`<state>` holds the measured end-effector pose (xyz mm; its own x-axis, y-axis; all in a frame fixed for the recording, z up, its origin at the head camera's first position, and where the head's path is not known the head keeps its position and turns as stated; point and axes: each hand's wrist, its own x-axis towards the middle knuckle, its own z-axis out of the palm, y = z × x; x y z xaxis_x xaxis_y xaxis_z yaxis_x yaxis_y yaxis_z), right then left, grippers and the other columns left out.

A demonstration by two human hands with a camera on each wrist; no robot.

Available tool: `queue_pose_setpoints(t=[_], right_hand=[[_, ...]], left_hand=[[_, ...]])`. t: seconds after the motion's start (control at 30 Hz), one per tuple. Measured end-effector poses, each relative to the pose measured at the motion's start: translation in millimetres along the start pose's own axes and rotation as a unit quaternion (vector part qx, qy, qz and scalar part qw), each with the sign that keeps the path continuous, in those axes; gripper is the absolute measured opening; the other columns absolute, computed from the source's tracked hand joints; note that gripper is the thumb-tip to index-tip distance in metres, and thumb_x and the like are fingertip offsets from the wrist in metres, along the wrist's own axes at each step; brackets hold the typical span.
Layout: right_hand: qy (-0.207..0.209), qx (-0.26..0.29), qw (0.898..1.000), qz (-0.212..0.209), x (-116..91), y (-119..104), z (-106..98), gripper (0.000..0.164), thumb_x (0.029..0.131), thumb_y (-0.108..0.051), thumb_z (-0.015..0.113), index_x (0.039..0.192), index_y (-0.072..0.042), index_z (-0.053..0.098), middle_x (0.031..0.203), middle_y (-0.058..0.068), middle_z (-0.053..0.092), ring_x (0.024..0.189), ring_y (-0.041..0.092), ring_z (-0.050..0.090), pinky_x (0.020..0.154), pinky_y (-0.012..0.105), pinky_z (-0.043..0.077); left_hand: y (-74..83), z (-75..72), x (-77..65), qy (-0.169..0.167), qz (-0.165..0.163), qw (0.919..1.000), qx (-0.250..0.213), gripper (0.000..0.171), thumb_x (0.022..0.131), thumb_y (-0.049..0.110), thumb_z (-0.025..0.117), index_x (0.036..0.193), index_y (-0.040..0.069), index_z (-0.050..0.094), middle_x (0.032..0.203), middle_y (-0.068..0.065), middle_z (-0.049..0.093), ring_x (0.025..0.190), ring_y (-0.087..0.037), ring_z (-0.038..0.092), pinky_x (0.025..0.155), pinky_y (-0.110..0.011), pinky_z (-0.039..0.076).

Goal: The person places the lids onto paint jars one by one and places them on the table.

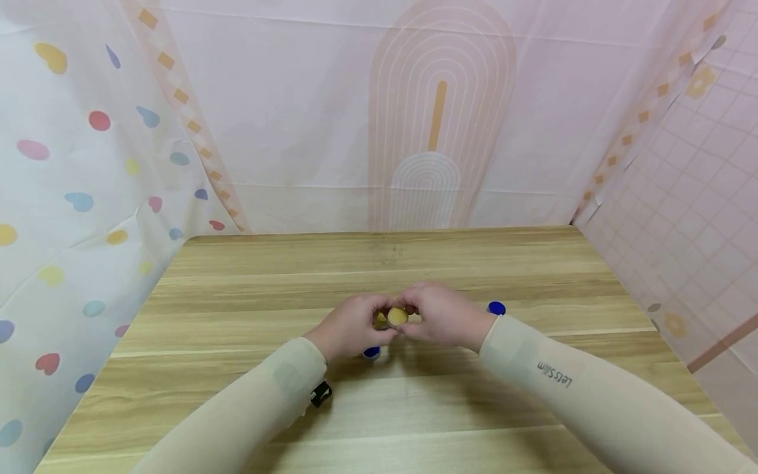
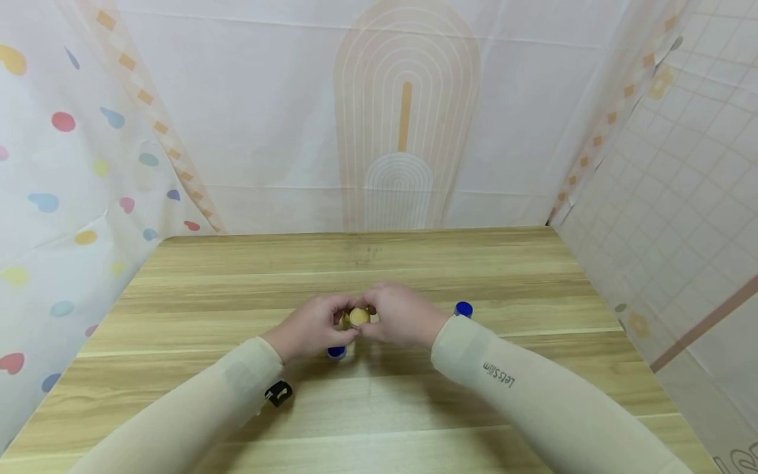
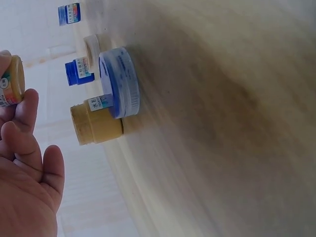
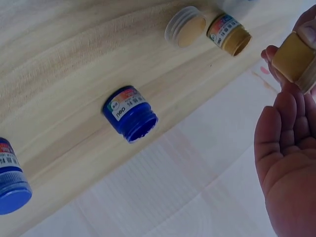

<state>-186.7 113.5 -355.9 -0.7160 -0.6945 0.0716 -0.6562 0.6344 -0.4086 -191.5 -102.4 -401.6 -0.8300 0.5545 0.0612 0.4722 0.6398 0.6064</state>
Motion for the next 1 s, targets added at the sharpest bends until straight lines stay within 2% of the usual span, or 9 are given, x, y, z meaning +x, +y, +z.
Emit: queue_pose_setpoints(t=[0.23, 0.47, 1.0], right_hand=[[0.025, -0.008, 1.000, 0.010, -1, -3, 6, 0.019, 0.093, -0.025, 0.079, 0.104, -0.010, 0.075, 0.088, 0.002, 0.068, 0.077, 0.011, 0.053, 0.068, 0.023, 0.046], [0.047, 0.003, 0.998, 0.039, -1, -7, 10, 0.023, 0.093, -0.024, 0.078, 0.109, -0.007, 0.075, 0.095, -0.001, 0.071, 0.086, 0.015, 0.063, 0.076, 0.026, 0.052], [0.062, 0.002, 0.996, 0.067, -2, -10, 14, 0.026, 0.092, -0.026, 0.079, 0.108, -0.006, 0.075, 0.092, 0.000, 0.070, 0.081, 0.010, 0.058, 0.072, 0.026, 0.052]], left_hand=[[1.9, 2.3, -2.4, 0.008, -0.015, 0.9998, -0.012, 0.023, 0.092, 0.024, 0.078, 0.113, 0.017, 0.072, 0.097, 0.007, 0.066, 0.079, -0.012, 0.055, 0.070, -0.027, 0.048], [3.2, 3.8, -2.5, 0.023, -0.025, 0.9993, -0.016, 0.024, 0.091, 0.023, 0.077, 0.113, 0.016, 0.072, 0.097, 0.001, 0.069, 0.077, -0.013, 0.054, 0.069, -0.027, 0.047], [3.8, 6.5, -2.9, 0.038, -0.030, 0.9988, -0.009, 0.022, 0.089, 0.021, 0.077, 0.109, 0.016, 0.071, 0.098, 0.004, 0.067, 0.083, -0.015, 0.055, 0.075, -0.031, 0.049]])
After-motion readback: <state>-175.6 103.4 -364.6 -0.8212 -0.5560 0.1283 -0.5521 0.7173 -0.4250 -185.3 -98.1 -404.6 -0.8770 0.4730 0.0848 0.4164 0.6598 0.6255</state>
